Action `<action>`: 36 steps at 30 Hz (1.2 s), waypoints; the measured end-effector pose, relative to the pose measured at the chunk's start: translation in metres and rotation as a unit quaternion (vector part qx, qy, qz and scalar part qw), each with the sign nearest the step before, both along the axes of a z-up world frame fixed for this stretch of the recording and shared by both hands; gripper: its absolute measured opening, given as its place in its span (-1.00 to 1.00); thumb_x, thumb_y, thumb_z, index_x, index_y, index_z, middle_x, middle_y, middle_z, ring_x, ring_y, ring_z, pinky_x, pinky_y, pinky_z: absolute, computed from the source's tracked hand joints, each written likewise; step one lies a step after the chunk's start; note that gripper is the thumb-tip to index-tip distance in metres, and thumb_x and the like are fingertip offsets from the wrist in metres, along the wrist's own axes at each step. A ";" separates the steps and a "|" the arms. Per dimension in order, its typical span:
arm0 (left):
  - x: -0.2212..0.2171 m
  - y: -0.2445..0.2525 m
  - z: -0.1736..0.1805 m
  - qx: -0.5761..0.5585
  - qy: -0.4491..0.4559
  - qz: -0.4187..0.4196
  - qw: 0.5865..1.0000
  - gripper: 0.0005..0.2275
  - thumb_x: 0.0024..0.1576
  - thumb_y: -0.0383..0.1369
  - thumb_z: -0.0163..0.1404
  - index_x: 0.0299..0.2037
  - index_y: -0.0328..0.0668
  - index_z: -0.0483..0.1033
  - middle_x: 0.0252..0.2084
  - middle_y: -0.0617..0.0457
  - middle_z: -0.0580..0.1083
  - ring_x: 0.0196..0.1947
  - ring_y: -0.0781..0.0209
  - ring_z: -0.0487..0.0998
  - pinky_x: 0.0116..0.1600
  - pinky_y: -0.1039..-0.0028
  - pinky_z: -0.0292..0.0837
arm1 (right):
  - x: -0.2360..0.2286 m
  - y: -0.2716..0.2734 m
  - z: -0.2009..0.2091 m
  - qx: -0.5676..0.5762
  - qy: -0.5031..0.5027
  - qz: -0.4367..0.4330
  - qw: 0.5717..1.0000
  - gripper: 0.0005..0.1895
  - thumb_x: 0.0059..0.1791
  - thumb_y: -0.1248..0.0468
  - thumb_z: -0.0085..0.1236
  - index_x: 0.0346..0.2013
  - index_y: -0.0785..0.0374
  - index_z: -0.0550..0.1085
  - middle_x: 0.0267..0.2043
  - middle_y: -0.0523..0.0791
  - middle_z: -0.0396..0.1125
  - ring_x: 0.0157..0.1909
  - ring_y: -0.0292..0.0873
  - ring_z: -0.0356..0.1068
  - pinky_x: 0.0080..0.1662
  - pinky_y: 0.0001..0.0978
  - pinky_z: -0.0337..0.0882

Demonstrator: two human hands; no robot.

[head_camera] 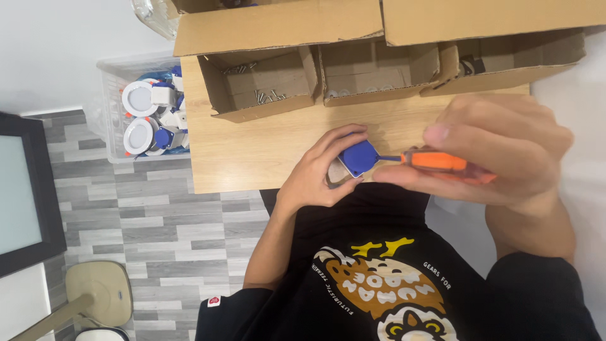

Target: The person uses a screwdriver to tighten screws on a blue and white electrical component, then places it into a plastic bin. They repeat the process with another component, inserting a black socket piece and securing it with screws.

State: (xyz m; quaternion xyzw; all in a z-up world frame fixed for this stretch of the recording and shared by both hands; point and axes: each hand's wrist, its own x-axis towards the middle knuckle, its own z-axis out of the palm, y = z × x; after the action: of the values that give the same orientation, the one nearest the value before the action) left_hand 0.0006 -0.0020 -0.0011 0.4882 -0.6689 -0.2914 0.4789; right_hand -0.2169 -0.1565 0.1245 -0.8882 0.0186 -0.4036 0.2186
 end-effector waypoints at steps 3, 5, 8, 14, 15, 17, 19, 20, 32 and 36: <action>-0.001 0.001 0.001 0.000 0.001 0.000 1.000 -0.48 0.29 -0.35 0.17 0.46 -0.18 0.30 0.48 -0.21 0.36 0.50 -0.19 0.47 0.63 0.11 0.39 | -0.002 0.001 -0.007 -0.011 -0.016 -0.023 1.000 -0.21 -0.17 -0.01 0.96 -0.14 0.39 0.48 -0.38 -0.04 0.41 -0.44 -0.04 0.34 -0.35 -0.14 0.37; -0.002 0.001 0.002 0.000 0.003 0.003 1.000 -0.48 0.30 -0.33 0.17 0.45 -0.19 0.31 0.48 -0.21 0.36 0.50 -0.18 0.47 0.63 0.12 0.39 | 0.004 0.003 0.004 -0.061 0.006 -0.039 0.997 -0.24 -0.14 -0.16 0.85 -0.34 0.39 0.50 -0.58 -0.13 0.13 -0.52 -0.13 0.15 -0.41 -0.23 0.21; -0.002 0.001 0.001 -0.003 0.008 -0.002 1.000 -0.48 0.32 -0.29 0.17 0.46 -0.17 0.30 0.48 -0.21 0.35 0.50 -0.19 0.46 0.63 0.11 0.38 | 0.004 -0.001 0.000 -0.067 -0.017 -0.034 0.997 -0.26 -0.14 -0.20 0.82 -0.25 0.37 0.57 -0.57 -0.16 0.13 -0.53 -0.14 0.08 -0.44 -0.25 0.15; -0.003 0.002 0.003 0.018 0.002 -0.003 1.000 -0.45 0.25 -0.34 0.21 0.44 -0.18 0.32 0.49 -0.18 0.35 0.53 -0.18 0.42 0.65 0.09 0.30 | -0.005 -0.010 0.060 0.187 0.202 0.202 0.940 -0.35 0.10 0.56 0.08 0.46 0.18 0.20 0.60 0.23 0.17 0.63 0.18 0.38 0.23 -0.37 0.79; -0.004 0.002 0.004 0.015 0.001 -0.009 1.000 -0.45 0.25 -0.34 0.21 0.44 -0.18 0.32 0.49 -0.18 0.35 0.53 -0.18 0.42 0.65 0.09 0.30 | -0.005 -0.010 0.063 0.185 0.200 0.196 0.942 -0.35 0.10 0.56 0.08 0.46 0.18 0.20 0.60 0.23 0.17 0.63 0.18 0.38 0.23 -0.37 0.79; -0.005 0.003 0.005 0.023 0.006 -0.003 1.000 -0.45 0.25 -0.35 0.22 0.45 -0.18 0.32 0.49 -0.18 0.35 0.52 -0.16 0.42 0.63 0.12 0.28 | -0.005 -0.011 0.067 0.233 0.232 0.199 0.923 -0.34 0.11 0.59 -0.02 0.50 0.30 0.10 0.51 0.12 0.33 0.49 0.05 0.51 0.33 -0.25 0.68; -0.007 0.003 0.004 0.015 0.008 -0.005 1.000 -0.45 0.25 -0.34 0.22 0.45 -0.17 0.33 0.47 -0.18 0.36 0.52 -0.17 0.42 0.63 0.10 0.29 | -0.011 -0.009 0.064 0.188 0.217 0.170 0.943 -0.38 0.10 0.52 0.12 0.45 0.30 0.19 0.37 0.06 0.45 0.35 -0.06 0.58 0.21 -0.36 0.68; -0.008 0.003 0.006 0.009 0.011 -0.003 1.000 -0.46 0.25 -0.33 0.21 0.44 -0.16 0.33 0.46 -0.19 0.37 0.51 -0.18 0.43 0.63 0.08 0.29 | -0.013 -0.007 0.065 0.144 0.204 0.144 0.958 -0.41 0.10 0.45 0.27 0.40 0.29 0.29 0.23 -0.01 0.57 0.20 -0.16 0.66 0.08 -0.47 0.68; -0.019 0.010 0.008 -0.021 0.000 0.032 0.999 -0.46 0.23 -0.26 0.28 0.39 -0.17 0.39 0.40 -0.16 0.42 0.44 -0.14 0.47 0.55 0.15 0.36 | -0.007 0.026 0.047 0.041 0.060 -0.014 0.997 -0.41 0.14 0.37 0.64 0.35 0.31 0.44 -0.15 -0.05 0.38 -0.12 -0.17 0.40 0.02 -0.37 0.53; -0.020 0.012 0.006 -0.010 -0.003 0.040 0.999 -0.44 0.19 -0.27 0.30 0.39 -0.16 0.40 0.42 -0.16 0.41 0.44 -0.13 0.48 0.54 0.15 0.36 | -0.003 0.033 0.037 -0.004 0.016 -0.035 0.999 -0.37 0.15 0.30 0.69 0.36 0.32 0.44 -0.29 -0.13 0.43 -0.16 -0.22 0.35 -0.04 -0.40 0.51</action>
State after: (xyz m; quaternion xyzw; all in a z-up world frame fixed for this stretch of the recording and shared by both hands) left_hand -0.0196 0.0101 0.0048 0.5107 -0.6534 -0.2637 0.4926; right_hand -0.2198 -0.1239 0.1613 -0.8942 0.0513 -0.3967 0.2009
